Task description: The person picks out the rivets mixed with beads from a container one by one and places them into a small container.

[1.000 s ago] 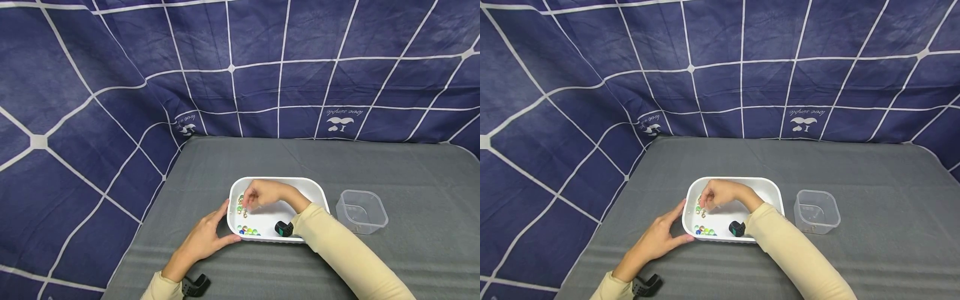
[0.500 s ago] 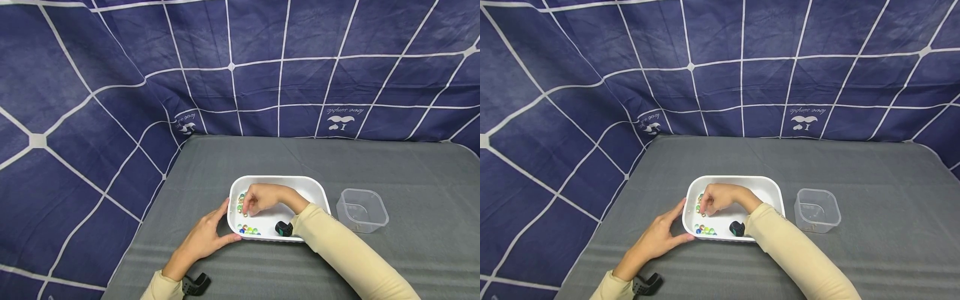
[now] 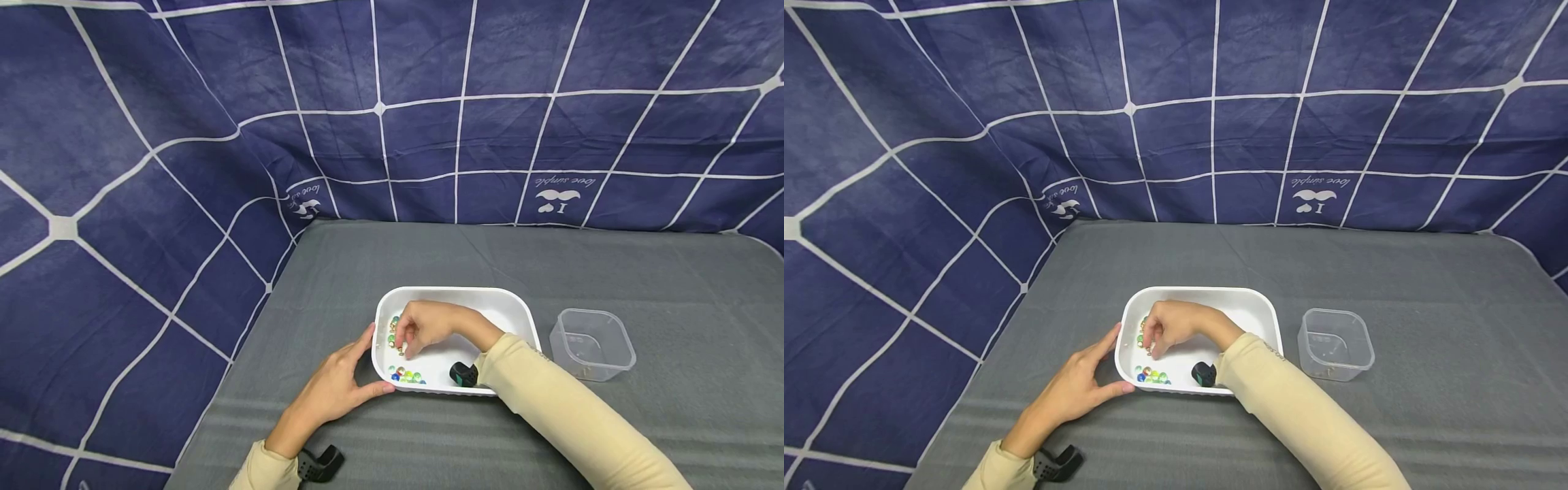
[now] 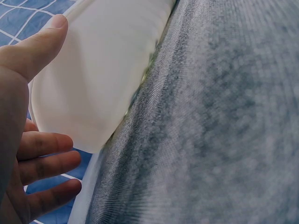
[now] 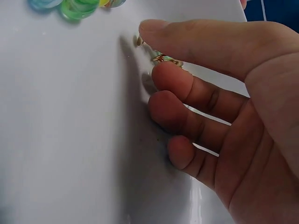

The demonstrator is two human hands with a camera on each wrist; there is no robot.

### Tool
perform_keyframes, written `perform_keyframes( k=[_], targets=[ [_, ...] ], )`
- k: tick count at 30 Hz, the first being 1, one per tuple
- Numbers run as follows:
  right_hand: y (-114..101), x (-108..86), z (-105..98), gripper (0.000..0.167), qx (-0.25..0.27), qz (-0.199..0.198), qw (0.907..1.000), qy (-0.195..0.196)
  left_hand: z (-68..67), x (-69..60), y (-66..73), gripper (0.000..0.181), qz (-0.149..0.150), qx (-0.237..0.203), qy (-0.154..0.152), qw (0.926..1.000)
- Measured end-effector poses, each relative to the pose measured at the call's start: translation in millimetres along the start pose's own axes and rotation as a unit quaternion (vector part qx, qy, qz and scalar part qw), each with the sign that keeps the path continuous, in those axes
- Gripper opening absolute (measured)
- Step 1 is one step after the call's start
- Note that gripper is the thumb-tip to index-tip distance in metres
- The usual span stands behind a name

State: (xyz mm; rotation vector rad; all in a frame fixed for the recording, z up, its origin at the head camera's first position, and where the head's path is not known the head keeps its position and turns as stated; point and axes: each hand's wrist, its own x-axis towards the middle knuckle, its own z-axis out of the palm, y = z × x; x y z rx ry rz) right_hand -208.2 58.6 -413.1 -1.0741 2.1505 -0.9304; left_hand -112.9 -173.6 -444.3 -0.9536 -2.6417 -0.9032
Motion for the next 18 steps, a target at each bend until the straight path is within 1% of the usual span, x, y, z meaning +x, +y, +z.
perform_keyframes(
  k=[4, 8, 13, 18],
  targets=[
    [2.5, 2.3, 3.3, 0.012, -0.031, -0.006, 0.9994, 0.016, 0.1, 0.4, -0.4, 0.099, 0.002, 0.001, 0.001, 1.0000],
    [2.0, 2.9, 4.6, 0.012, -0.051, -0.007, 0.9983, 0.028, -0.2, 0.2, -0.4, 0.099, 0.004, 0.002, 0.002, 1.0000],
    [1.1, 3.2, 4.7, 0.012, -0.064, -0.006, 0.9974, 0.033, -0.4, 0.1, -0.2, 0.100, 0.005, 0.003, 0.002, 1.0000],
    [0.4, 2.8, 4.8, 0.011, -0.066, -0.007, 0.9974, 0.031, -0.6, -0.2, 0.6, 0.100, 0.001, 0.000, -0.001, 1.0000]
  ],
)
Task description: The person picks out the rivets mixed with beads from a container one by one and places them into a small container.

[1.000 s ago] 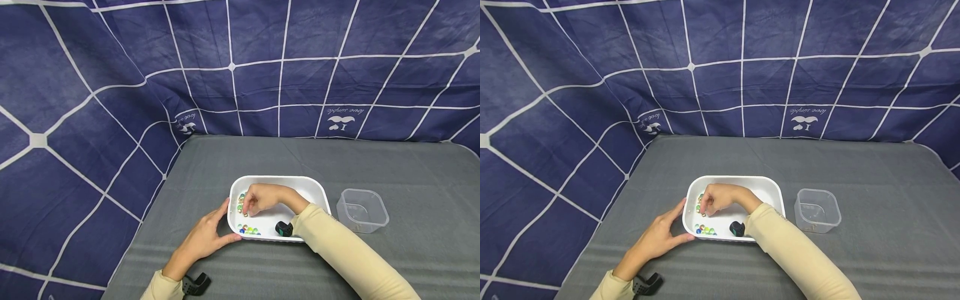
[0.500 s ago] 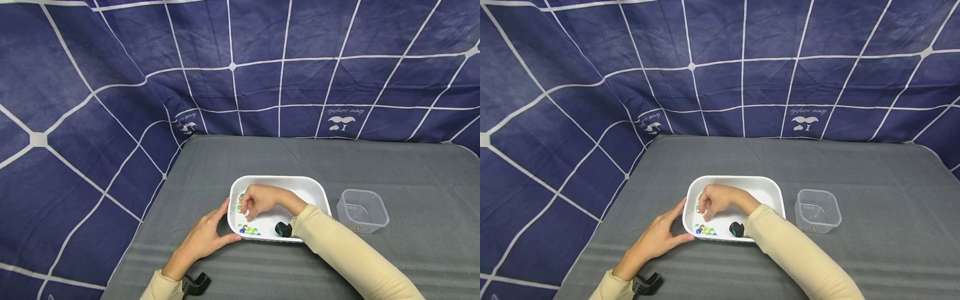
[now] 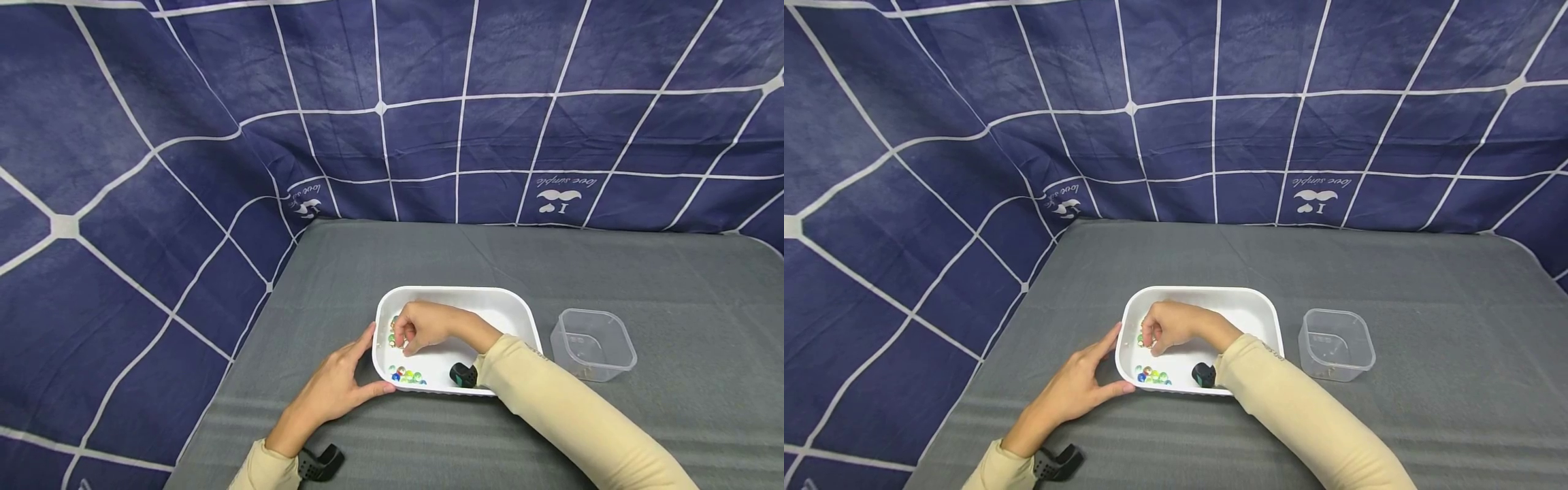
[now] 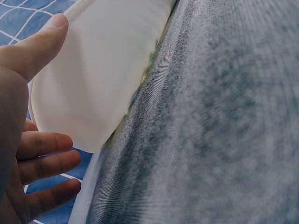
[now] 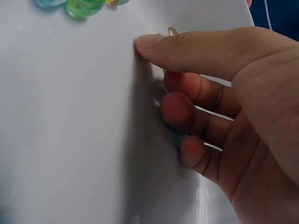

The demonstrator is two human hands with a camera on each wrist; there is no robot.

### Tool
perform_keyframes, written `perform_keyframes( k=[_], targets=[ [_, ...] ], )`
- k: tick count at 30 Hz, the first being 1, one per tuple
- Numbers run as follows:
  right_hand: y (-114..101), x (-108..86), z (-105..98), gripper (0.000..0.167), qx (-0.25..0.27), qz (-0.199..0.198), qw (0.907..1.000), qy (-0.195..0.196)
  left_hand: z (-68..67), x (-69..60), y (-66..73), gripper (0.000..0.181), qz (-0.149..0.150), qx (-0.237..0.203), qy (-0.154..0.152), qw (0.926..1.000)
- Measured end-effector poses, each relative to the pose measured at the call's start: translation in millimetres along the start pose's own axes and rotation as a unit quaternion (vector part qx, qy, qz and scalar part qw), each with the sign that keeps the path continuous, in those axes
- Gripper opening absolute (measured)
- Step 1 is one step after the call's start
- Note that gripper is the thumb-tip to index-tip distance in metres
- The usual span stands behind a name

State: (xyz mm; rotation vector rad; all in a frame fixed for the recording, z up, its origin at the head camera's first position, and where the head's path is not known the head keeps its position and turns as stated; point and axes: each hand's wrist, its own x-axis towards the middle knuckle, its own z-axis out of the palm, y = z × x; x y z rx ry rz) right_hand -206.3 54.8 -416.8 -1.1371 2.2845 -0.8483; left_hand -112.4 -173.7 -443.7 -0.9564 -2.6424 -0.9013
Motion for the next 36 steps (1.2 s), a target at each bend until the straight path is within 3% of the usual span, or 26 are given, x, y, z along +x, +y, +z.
perform_keyframes(
  k=[17, 36],
  targets=[
    [0.2, -0.5, -1.7, 0.010, 0.009, -0.005, 0.9999, -0.007, 0.5, 0.0, -1.1, 0.100, -0.002, -0.002, 0.002, 1.0000],
    [-2.0, -3.0, -9.9, 0.009, 0.066, -0.020, 0.9976, -0.010, 0.1, -0.3, -0.7, 0.100, -0.009, -0.005, -0.004, 0.9999]
  ],
)
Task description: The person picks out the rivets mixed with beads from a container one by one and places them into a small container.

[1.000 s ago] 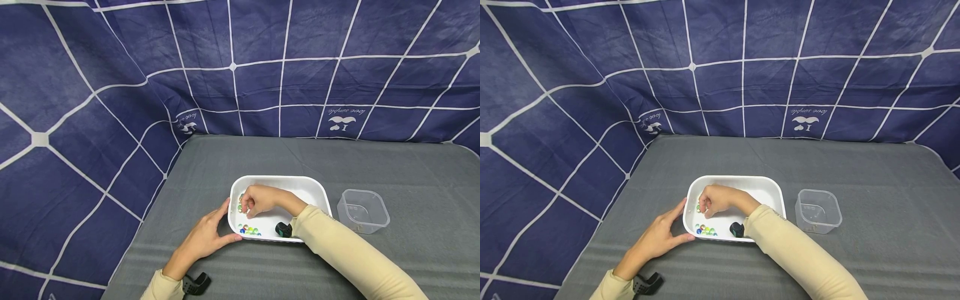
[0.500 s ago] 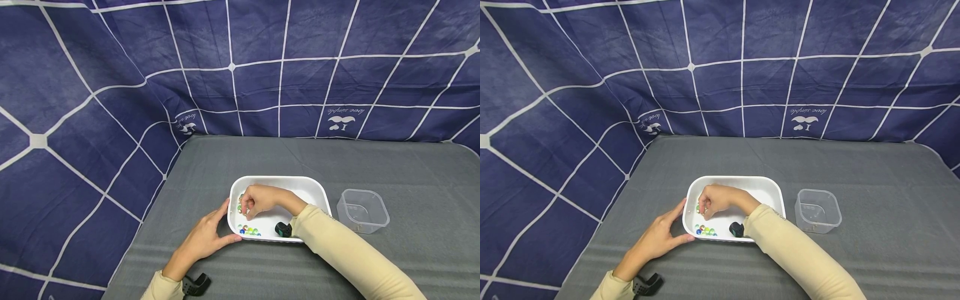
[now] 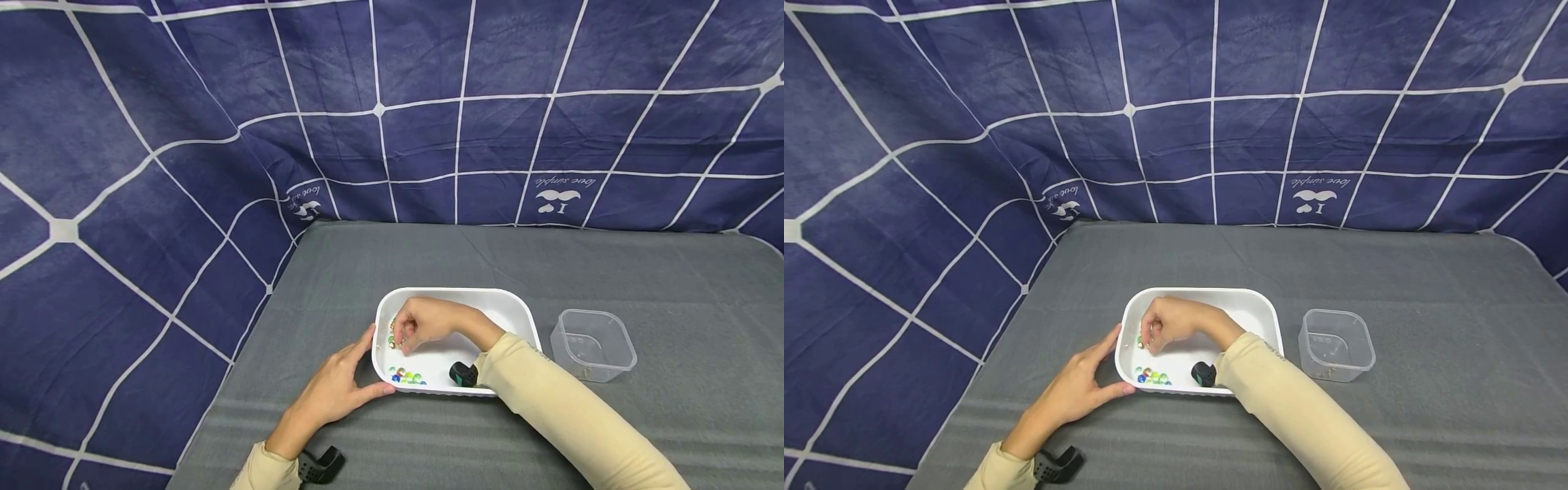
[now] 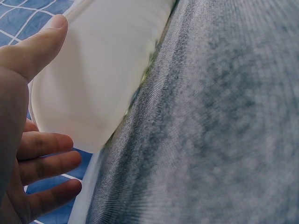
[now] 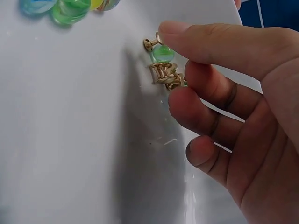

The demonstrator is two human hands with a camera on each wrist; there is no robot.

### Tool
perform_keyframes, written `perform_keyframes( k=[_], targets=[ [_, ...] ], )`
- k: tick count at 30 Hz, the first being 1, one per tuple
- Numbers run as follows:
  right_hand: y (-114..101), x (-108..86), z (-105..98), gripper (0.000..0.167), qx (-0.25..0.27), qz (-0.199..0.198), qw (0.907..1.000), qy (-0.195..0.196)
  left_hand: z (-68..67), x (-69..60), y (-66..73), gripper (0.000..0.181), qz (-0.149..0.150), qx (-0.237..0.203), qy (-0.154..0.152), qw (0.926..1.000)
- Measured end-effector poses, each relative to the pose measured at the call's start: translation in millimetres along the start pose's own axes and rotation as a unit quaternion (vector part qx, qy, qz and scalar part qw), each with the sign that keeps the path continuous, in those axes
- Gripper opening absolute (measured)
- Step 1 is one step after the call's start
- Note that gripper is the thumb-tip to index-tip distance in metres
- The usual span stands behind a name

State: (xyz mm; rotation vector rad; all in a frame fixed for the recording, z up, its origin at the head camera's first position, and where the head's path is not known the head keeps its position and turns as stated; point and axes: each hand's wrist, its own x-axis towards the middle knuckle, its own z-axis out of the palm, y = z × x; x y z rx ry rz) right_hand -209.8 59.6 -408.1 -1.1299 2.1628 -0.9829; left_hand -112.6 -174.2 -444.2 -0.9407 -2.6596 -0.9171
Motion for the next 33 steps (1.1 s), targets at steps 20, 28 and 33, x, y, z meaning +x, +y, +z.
perform_keyframes(
  k=[20, 28, 33],
  targets=[
    [-2.3, -5.1, -9.6, 0.007, 0.022, 0.002, 0.9995, 0.021, 0.8, -0.3, -0.8, 0.099, -0.001, 0.002, 0.001, 1.0000],
    [-5.4, -8.1, -11.8, 0.007, 0.009, 0.000, 0.9994, 0.033, 0.9, 0.3, -0.3, 0.099, -0.001, 0.001, 0.001, 1.0000],
    [-5.6, -10.6, -14.7, 0.009, -0.004, -0.004, 0.9989, 0.047, 0.7, 0.0, -0.1, 0.099, -0.001, 0.002, 0.004, 1.0000]
  ],
)
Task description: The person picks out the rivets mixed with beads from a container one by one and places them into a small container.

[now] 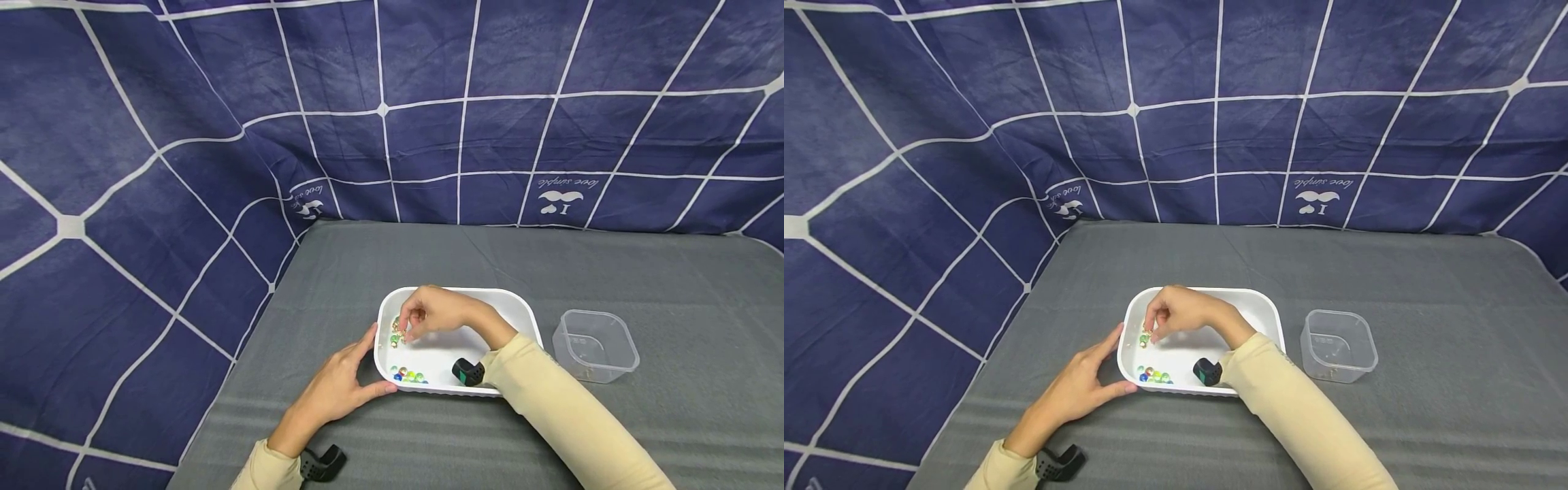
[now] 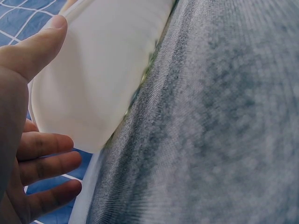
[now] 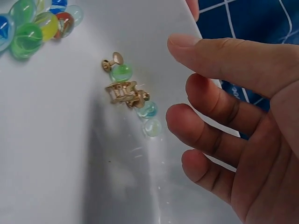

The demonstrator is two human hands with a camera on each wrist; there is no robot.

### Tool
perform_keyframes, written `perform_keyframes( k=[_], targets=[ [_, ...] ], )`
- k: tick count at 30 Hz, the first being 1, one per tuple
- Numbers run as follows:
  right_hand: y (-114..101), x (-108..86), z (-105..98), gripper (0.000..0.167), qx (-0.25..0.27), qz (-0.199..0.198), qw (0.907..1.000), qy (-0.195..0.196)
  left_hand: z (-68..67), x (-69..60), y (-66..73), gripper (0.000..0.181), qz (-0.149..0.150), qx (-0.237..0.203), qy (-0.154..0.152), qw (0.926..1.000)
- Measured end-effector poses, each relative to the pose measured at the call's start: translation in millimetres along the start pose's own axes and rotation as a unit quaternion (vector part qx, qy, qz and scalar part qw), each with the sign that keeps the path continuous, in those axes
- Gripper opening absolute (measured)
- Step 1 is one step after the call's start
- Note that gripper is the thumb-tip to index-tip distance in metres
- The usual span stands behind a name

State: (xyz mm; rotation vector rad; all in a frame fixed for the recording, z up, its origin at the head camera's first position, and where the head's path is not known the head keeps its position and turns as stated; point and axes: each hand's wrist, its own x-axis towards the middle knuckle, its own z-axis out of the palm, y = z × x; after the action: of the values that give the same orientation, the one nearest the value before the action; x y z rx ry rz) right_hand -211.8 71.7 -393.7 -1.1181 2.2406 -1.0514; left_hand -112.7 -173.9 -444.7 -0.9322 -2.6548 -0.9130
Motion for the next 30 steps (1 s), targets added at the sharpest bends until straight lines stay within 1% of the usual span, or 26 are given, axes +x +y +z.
perform_keyframes(
  k=[5, 10, 19, 24, 30],
  targets=[
    [1.8, -3.4, -5.2, 0.009, -0.018, -0.015, 0.9995, 0.022, -0.2, 0.4, 0.4, 0.099, 0.000, 0.001, -0.001, 1.0000],
    [3.1, -5.1, -6.2, 0.008, -0.021, -0.026, 0.9991, 0.026, -0.3, 0.6, 0.7, 0.099, -0.001, 0.003, -0.004, 1.0000],
    [3.1, -8.7, -8.4, 0.008, -0.011, -0.033, 0.9984, 0.044, 0.1, 0.6, 1.1, 0.099, -0.006, 0.007, -0.007, 0.9999],
    [-1.3, -14.0, -13.4, 0.008, 0.004, -0.038, 0.9971, 0.066, -0.8, 0.6, 1.3, 0.099, -0.007, 0.005, -0.010, 0.9999],
    [-7.8, -19.3, -17.2, 0.011, 0.013, -0.039, 0.9965, 0.072, -0.9, 0.3, 1.0, 0.099, -0.007, 0.003, -0.010, 0.9999]
  ],
)
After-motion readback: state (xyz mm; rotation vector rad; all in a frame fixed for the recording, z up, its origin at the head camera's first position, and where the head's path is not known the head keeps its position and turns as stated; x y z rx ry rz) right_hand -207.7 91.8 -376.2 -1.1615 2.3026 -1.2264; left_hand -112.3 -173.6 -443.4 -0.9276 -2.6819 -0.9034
